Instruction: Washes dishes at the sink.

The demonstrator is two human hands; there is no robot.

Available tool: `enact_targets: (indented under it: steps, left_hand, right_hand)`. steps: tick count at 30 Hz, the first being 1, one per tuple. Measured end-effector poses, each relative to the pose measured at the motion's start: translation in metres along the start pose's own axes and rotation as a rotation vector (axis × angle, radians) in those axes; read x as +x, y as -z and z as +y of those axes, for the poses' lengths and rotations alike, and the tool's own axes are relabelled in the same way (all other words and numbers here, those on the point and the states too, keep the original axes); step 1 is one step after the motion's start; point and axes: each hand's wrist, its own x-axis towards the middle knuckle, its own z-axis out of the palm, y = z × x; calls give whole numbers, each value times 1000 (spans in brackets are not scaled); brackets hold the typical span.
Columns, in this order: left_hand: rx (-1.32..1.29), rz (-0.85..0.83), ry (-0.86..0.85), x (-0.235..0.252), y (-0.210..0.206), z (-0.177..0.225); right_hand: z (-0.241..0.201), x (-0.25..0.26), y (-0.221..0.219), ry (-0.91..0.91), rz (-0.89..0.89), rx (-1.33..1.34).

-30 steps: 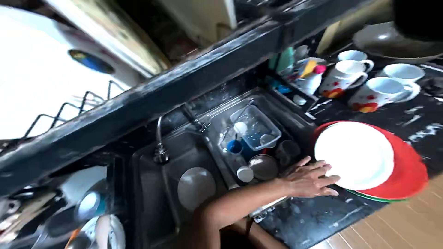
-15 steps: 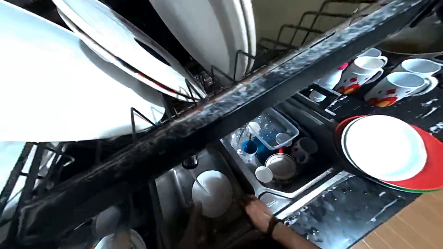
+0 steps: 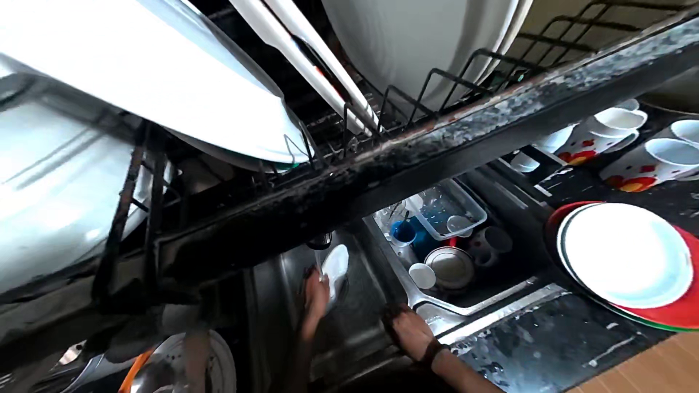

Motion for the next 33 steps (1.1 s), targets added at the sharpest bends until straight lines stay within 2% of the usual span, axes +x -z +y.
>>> enact_targets:
  steps: [2, 5, 9, 11, 14, 16, 18, 21, 23, 25, 29, 31, 33]
  left_hand:
    - [198, -79, -99, -11, 16, 37]
    - [221, -96, -159, -20, 38, 58]
    - [-126, -4, -133, -28, 55, 47]
    - [-306, 98, -109, -38, 53, 36]
    - [-468, 273, -54, -50, 50, 29]
    - [-532, 321, -28, -52, 51, 28]
    - [-606, 338, 2, -50, 48, 24]
    - [-788, 346, 59, -46, 43, 15]
    - [-864, 355, 68, -43, 39, 8]
    - [-885, 339, 73, -46, 35, 2]
    - [-882, 356, 156, -58, 42, -6]
    - [-925, 348, 210, -59, 47, -20]
    - [-960, 314, 266, -53, 49, -34]
  right_hand:
    - [1, 0, 1, 2, 25, 26]
    - [-2, 4, 3, -36, 70, 145]
    - [-15, 34, -2, -41, 210, 337]
    - [-26, 55, -9, -69, 249, 424]
    - [-52, 91, -14, -70, 432, 522]
    - [-77, 110, -11, 40, 572, 606]
    - [-98, 115, -7, 220, 639, 595]
    - [-109, 103, -11, 484, 617, 498]
    - [-99, 97, -15, 572, 565, 384]
    - [-82, 98, -12, 478, 507, 331]
    - [-42, 101, 23, 36, 341, 290]
    - [-36, 94, 33, -140, 315, 548]
    - [-38, 82, 44, -260, 330, 1112]
